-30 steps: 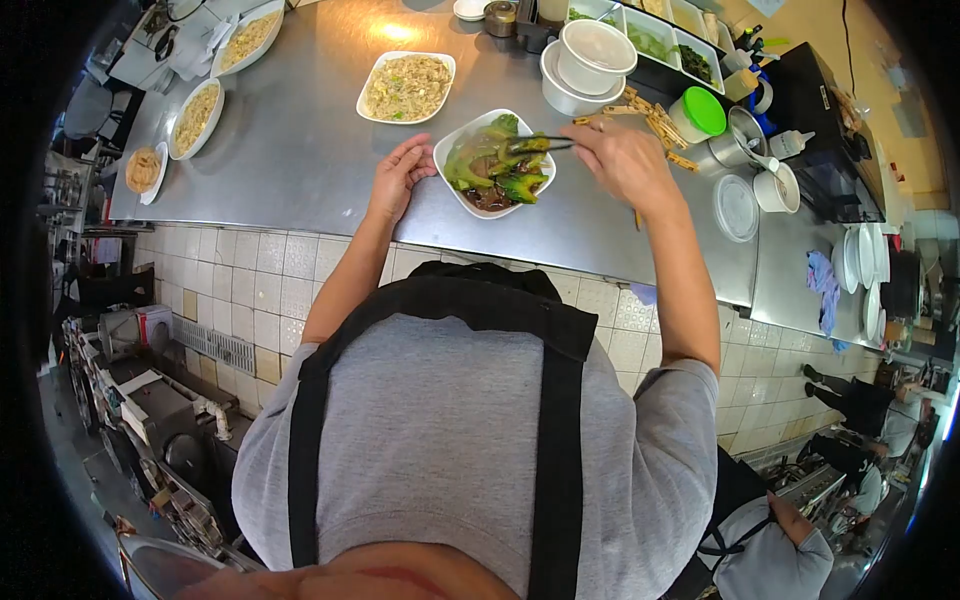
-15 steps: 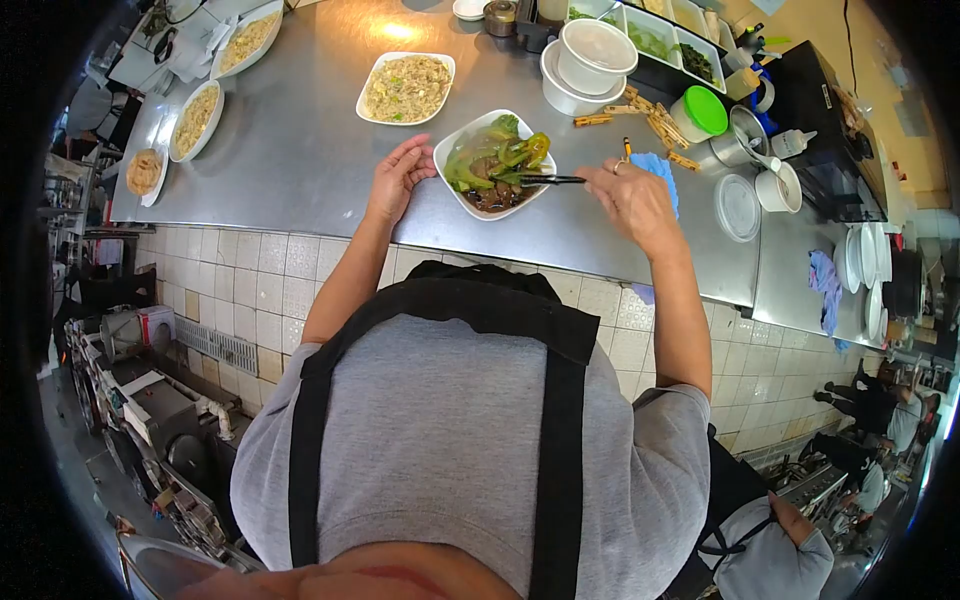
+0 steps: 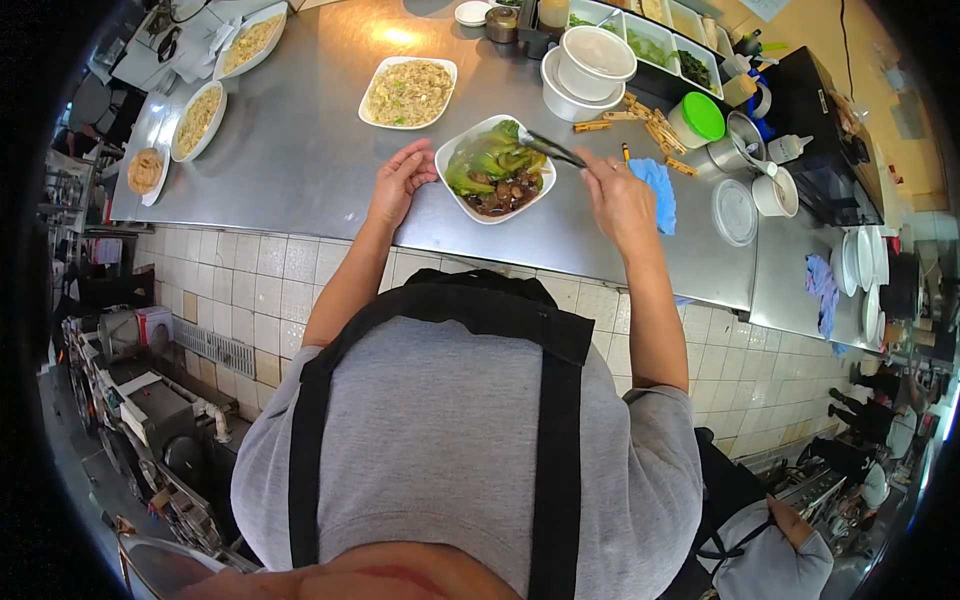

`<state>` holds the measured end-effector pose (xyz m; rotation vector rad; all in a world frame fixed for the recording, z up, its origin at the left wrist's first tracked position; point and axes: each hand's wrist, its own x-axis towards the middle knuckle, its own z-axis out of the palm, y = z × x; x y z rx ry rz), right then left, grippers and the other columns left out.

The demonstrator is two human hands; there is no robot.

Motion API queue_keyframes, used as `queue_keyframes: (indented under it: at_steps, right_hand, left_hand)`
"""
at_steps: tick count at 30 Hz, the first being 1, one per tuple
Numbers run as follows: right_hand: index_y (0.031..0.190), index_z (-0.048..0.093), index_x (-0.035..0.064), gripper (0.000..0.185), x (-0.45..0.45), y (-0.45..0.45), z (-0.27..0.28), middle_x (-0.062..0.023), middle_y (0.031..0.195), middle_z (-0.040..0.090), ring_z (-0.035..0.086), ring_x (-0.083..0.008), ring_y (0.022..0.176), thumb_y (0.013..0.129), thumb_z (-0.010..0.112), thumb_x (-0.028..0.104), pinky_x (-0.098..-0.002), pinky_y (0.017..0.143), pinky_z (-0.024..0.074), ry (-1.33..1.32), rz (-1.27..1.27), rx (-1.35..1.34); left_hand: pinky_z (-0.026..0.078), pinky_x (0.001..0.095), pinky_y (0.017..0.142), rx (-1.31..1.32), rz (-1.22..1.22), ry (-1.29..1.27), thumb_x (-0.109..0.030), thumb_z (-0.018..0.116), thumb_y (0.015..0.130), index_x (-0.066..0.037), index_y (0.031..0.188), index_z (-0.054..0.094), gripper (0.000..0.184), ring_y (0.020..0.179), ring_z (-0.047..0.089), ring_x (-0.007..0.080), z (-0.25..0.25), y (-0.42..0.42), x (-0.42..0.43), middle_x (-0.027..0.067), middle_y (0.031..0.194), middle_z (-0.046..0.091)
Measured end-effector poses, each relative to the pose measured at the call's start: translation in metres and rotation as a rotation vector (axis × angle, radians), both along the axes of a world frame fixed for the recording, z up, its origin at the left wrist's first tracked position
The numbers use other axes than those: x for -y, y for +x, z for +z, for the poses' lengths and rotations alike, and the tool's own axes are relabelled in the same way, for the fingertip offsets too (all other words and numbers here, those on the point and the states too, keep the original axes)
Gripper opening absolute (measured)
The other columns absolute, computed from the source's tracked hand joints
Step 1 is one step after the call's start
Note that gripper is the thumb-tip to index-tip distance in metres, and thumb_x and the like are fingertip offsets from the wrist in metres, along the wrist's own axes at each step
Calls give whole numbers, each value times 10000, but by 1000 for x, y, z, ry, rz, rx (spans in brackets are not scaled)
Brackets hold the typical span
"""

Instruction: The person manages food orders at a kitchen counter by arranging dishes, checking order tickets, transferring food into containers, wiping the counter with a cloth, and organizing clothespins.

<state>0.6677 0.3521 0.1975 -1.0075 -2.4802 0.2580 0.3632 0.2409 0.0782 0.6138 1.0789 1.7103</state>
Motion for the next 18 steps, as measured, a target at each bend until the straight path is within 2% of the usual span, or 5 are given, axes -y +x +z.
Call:
queue_keyframes:
  at_steps: [2,5,6,11,18]
  right_hand:
    - [1160,602,181,299,-4,5,-20,-116,789,604,598,-296,692,863,569,160,-392,614,482,38,-103,-21]
    - [1157,600,175,286,-1,1,-46,-131,899,630,622,-313,785,877,545,199,-416,648,503,39,-191,18]
    - [1159,600,183,288,1,2,-51,-133,879,628,619,-314,767,876,548,193,-413,646,498,17,-187,21]
    - [1168,596,210,293,28,-7,-58,-140,879,631,617,-325,757,881,541,191,-420,652,492,-57,-241,82]
    - [1162,597,203,295,12,-19,-39,-158,890,627,624,-337,731,874,534,188,-430,619,505,-27,-189,-31]
  left_hand:
    - [518,270,735,-2,-17,7,-120,519,915,7,1196,526,309,788,609,145,-2,-1,-2,91,980,618]
    - [516,269,743,-57,-24,-42,-107,535,903,27,1192,527,318,782,603,138,1,2,-2,88,973,624]
    - [516,269,745,-61,-28,-51,-99,537,900,32,1192,526,320,784,603,136,2,2,-2,89,973,626]
    - [514,265,745,-83,-27,-58,-73,540,888,44,1188,530,321,790,605,133,2,3,-3,93,982,633]
    - [506,255,755,-110,-56,-85,-76,535,888,48,1170,549,308,799,608,134,5,4,-2,94,1015,633]
